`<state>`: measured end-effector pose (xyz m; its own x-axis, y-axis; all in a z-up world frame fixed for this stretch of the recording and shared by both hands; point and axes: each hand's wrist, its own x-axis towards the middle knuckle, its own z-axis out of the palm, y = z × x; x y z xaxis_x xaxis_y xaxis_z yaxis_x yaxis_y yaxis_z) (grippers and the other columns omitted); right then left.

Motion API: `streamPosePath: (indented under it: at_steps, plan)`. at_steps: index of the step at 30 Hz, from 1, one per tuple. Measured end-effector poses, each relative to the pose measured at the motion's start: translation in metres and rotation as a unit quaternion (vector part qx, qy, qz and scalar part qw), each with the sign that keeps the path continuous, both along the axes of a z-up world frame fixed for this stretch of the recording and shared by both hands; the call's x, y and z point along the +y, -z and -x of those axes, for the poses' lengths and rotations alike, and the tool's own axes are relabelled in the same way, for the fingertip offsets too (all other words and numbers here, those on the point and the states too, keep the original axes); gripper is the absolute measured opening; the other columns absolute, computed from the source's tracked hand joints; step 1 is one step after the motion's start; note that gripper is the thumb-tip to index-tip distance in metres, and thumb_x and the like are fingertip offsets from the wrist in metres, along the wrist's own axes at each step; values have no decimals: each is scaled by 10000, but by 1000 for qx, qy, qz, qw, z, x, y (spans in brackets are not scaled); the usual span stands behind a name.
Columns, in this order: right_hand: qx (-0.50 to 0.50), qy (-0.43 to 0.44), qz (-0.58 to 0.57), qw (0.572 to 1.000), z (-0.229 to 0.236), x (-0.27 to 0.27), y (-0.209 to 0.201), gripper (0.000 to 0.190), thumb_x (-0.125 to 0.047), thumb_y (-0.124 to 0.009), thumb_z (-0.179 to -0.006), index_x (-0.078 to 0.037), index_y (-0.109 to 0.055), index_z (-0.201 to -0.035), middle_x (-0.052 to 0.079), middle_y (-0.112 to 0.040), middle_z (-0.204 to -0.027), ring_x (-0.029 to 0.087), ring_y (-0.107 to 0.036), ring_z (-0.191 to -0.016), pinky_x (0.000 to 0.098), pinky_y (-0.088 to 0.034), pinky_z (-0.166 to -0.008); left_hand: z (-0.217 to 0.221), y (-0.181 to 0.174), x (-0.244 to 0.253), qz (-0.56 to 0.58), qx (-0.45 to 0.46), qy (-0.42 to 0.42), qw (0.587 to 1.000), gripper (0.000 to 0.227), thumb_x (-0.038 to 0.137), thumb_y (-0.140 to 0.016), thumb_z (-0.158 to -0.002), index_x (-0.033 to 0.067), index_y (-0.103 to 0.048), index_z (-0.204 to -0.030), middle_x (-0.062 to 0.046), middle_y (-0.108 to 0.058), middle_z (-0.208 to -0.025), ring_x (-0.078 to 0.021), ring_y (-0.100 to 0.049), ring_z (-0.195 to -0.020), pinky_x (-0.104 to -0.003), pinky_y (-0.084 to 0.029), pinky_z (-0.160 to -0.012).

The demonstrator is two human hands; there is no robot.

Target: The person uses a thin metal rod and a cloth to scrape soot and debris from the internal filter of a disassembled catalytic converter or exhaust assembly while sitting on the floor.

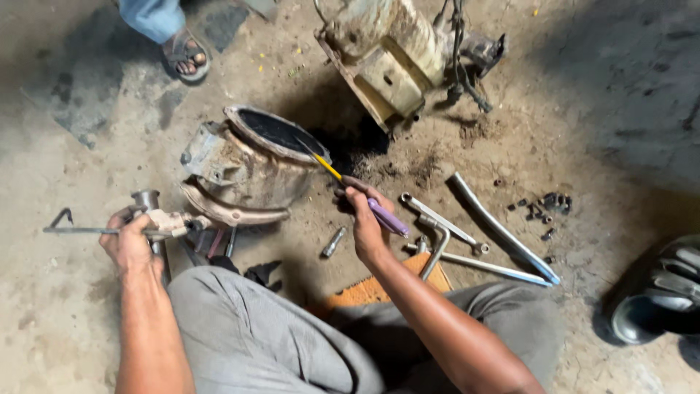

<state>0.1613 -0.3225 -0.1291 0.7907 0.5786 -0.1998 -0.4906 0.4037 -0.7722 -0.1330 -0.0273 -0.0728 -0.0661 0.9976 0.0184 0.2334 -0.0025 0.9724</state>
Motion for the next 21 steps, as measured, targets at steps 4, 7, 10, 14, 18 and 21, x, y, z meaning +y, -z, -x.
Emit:
streamPosePath:
  at_steps: [4, 7, 10, 14, 18, 21]
  plan:
    - [27, -23, -23, 999, -2, -5, -6, 358, -131, -622, -944, 72, -678, -1233, 156, -770, -1007, 209, -753, -861, 331, -614, -795, -1, 4, 4, -25, -29, 22, 999, 322, -18, -680, -740, -43, -684, -1061, -126, -701, -971, -225, -704, -842, -347, -608, -758]
    - [59, -16, -50, 997, -11, 11, -5, 351, -119, -622, -966, 94, -674, -1240, 160, -757, -997, 218, -734, -846, 333, -596, -784, 8, 9, 1, -4, -60, 21, 998, 342, -16, -677, -757, -38, -701, -1098, -122, -701, -975, -214, -691, -819, -331, -589, -724]
    - [71, -3, -24, 997, -16, 15, -12, 353, -136, -598, -973, 73, -673, -1248, 147, -745, -968, 190, -719, -848, 320, -577, -742, 1, 7, 9, -26, -27, 14, 999, 353, -17, -717, -772, -28, -698, -1124, -110, -690, -1007, -193, -680, -846, -325, -572, -709]
    - [91, -35, -53, 994, -9, 14, -14, 343, -118, -609, -961, 70, -666, -1241, 154, -744, -971, 206, -728, -849, 330, -600, -776, 3, 7, 6, -16, -45, 33, 998, 350, -27, -674, -735, -38, -696, -1085, -118, -687, -993, -220, -685, -856, -336, -586, -737]
    - [97, -8, -46, 994, -18, 12, -15, 365, -134, -600, -965, 78, -656, -1258, 156, -748, -970, 209, -721, -827, 334, -595, -755, -1, 4, 1, -61, -18, 52, 997, 364, -35, -684, -708, -33, -695, -1072, -84, -704, -1002, -187, -702, -884, -318, -605, -757]
    - [100, -9, -62, 993, -14, 14, -12, 378, -143, -604, -970, 80, -635, -1274, 156, -743, -975, 210, -726, -844, 335, -595, -763, -6, 0, 0, -52, -3, 49, 997, 331, -25, -696, -756, -40, -699, -1087, -93, -667, -956, -199, -651, -819, -325, -546, -697]
